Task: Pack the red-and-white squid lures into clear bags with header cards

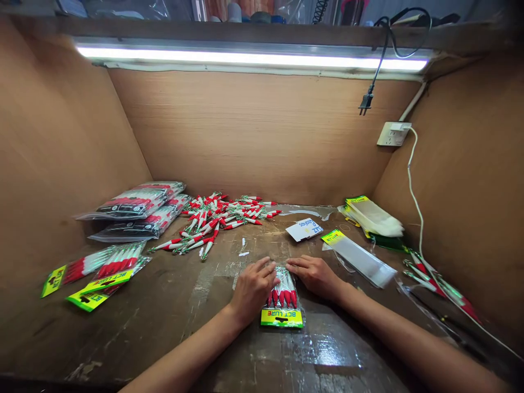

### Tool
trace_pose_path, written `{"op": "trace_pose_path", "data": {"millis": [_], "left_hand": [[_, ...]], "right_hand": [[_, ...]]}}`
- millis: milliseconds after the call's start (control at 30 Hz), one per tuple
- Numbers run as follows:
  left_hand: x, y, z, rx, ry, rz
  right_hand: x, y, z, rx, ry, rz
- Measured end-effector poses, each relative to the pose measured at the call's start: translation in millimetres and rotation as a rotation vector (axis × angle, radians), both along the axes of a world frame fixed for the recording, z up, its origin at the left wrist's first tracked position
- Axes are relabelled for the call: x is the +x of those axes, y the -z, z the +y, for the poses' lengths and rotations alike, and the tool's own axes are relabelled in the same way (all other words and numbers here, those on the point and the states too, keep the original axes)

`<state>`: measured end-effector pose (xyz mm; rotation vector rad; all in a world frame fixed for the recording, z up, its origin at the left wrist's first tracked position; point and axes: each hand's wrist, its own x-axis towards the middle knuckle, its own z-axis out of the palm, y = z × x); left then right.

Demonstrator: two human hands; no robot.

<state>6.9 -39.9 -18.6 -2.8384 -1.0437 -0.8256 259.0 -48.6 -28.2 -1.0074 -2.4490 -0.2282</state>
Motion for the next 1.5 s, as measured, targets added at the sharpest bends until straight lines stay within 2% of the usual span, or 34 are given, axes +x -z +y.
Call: {"op": "trace_pose_path", "data": {"millis": [100,167,333,533,633,800,1000,1100,1200,1333,1500], "left_hand": [[-2.9,-0.3,-1.9,0.12,0.043,0.074],[-7.1,-2.1,-5.0,0.122,0.072,0.115],[-15.9,-4.2,-22.8,0.052,0.033,0.224],[-17.7,-1.6,-38.7,-0.082,-0.075,0.315],[-18.7,-2.0,-41.2,-0.124,-0.095,0.311],[-18.2,-1.6,-41.8,-0.157,-0.098,0.301],[-23.1,5.0,-42.2,-0.175,-0.095,0.202],[-26.2,5.9,-32.2,-0.231,-0.11,0.068],[-22.5,1.2,-9.1,-0.328,-0.201,-0.043],[-10.5,-12.0,21.3,-0.436,-0.204,-0.093],[-6.3,-22.0,26.1,-0.45,-0.093,-0.146]], "right_hand": [[1.1,-4.8,-8.3,0.032,0.004,-0.124],[1.9,-11.2,-16.2,0.027,0.02,-0.191],[2.0,-23.3,-38.9,-0.026,0.067,-0.267],[-2.9,-14.6,-55.7,-0.07,0.213,-0.321],[-2.8,-16.4,-60.7,-0.091,0.22,-0.307],[3.5,-29.4,-72.8,-0.257,0.05,-0.264],[15.1,-25.3,-82.2,-0.467,0.09,-0.131],[15.4,-22.5,-72.3,-0.485,0.168,0.121],[6.6,-23.0,-46.9,-0.52,0.282,0.333],[-11.1,-22.2,-9.2,-0.521,0.296,0.363],[-23.8,-15.2,5.5,-0.482,0.288,0.443]]}}
